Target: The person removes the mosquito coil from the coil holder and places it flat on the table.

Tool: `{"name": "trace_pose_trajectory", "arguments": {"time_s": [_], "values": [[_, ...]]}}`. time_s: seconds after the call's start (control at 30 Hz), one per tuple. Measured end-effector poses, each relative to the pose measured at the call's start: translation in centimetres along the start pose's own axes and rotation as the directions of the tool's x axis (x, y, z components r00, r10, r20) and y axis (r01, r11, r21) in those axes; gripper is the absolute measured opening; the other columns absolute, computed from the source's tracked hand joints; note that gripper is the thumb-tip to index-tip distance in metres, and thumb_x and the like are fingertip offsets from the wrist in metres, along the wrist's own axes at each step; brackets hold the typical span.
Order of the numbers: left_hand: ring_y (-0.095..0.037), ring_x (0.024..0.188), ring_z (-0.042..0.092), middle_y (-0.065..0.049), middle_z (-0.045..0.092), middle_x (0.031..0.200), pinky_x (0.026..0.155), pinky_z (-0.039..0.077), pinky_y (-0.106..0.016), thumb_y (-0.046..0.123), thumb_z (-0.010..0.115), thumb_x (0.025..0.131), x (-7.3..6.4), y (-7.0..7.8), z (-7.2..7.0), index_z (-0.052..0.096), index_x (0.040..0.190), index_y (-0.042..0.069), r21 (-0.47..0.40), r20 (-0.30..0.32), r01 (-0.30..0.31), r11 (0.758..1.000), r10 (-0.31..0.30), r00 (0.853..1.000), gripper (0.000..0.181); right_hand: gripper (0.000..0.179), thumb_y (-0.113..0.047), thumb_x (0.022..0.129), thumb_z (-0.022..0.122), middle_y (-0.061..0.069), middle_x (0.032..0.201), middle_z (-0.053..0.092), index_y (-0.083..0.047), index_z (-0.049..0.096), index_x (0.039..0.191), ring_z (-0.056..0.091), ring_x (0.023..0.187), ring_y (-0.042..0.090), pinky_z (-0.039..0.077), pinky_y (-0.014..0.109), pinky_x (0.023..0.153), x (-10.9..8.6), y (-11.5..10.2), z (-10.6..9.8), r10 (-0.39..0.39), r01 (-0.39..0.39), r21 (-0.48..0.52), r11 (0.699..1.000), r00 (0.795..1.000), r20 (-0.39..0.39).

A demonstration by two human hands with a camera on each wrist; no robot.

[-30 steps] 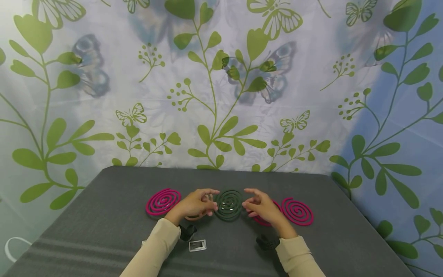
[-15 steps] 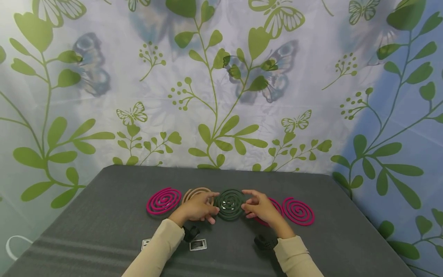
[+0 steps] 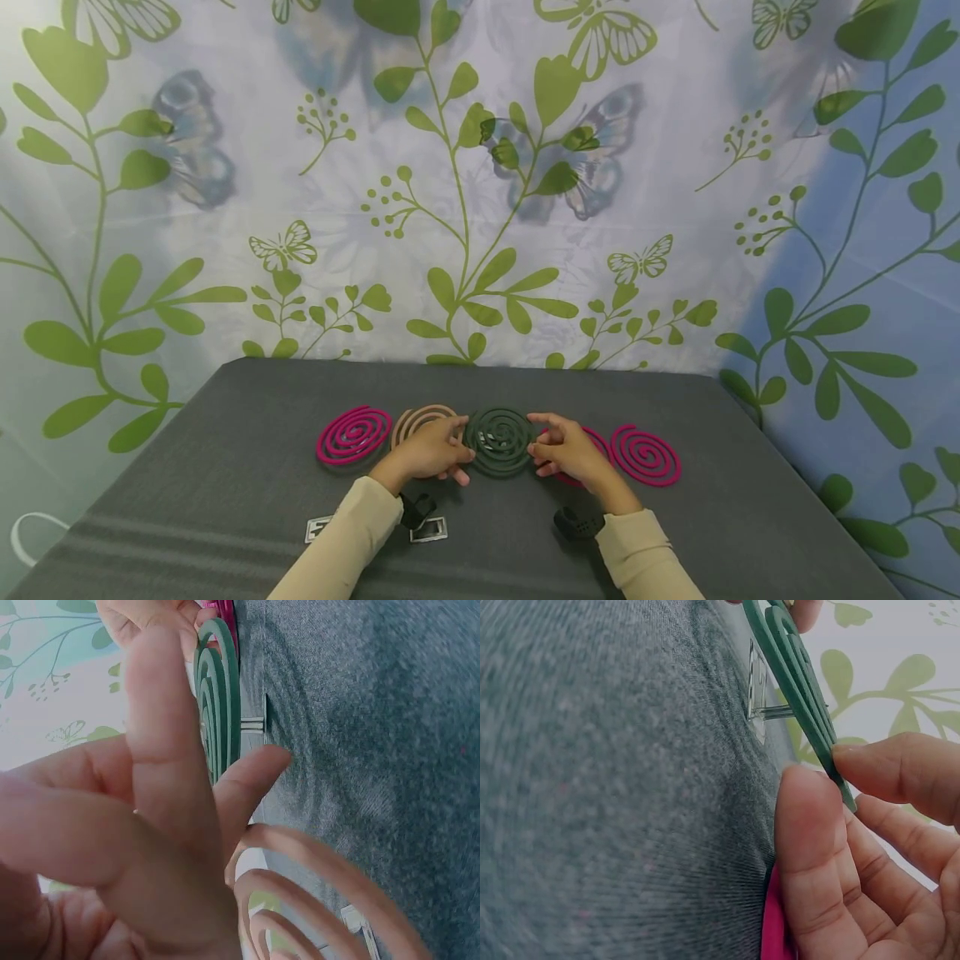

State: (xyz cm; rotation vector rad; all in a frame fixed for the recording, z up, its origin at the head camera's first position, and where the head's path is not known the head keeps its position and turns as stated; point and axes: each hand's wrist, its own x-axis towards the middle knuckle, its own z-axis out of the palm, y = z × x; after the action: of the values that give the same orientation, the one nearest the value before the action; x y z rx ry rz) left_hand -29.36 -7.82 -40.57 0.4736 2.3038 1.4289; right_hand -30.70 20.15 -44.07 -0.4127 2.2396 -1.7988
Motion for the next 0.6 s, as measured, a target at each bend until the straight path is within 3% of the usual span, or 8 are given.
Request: {"name": "trace_pose_trajectory", "arguments": {"time_s": [0.6], "values": [[-0.010, 0.050, 0.055, -0.004, 0.072, 0.068, 0.052, 0.041, -0.024, 0.002, 0.068, 0.103, -0.04, 0.00, -0.21, 0.034, 0.162, -0.013, 0.041, -0.055, -0.046, 0.998, 0.048, 0.997, 0.070, 0.064, 0.004, 0.103, 0.068, 0.008, 0.096, 0.067, 0.015, 0.038, 0.159, 0.069, 0.081, 0.019, 0.063, 0.030, 0.070, -0.04, 0.15, -0.04, 0.006, -0.006, 0.035, 0.999, 1.000, -0.003]]}}
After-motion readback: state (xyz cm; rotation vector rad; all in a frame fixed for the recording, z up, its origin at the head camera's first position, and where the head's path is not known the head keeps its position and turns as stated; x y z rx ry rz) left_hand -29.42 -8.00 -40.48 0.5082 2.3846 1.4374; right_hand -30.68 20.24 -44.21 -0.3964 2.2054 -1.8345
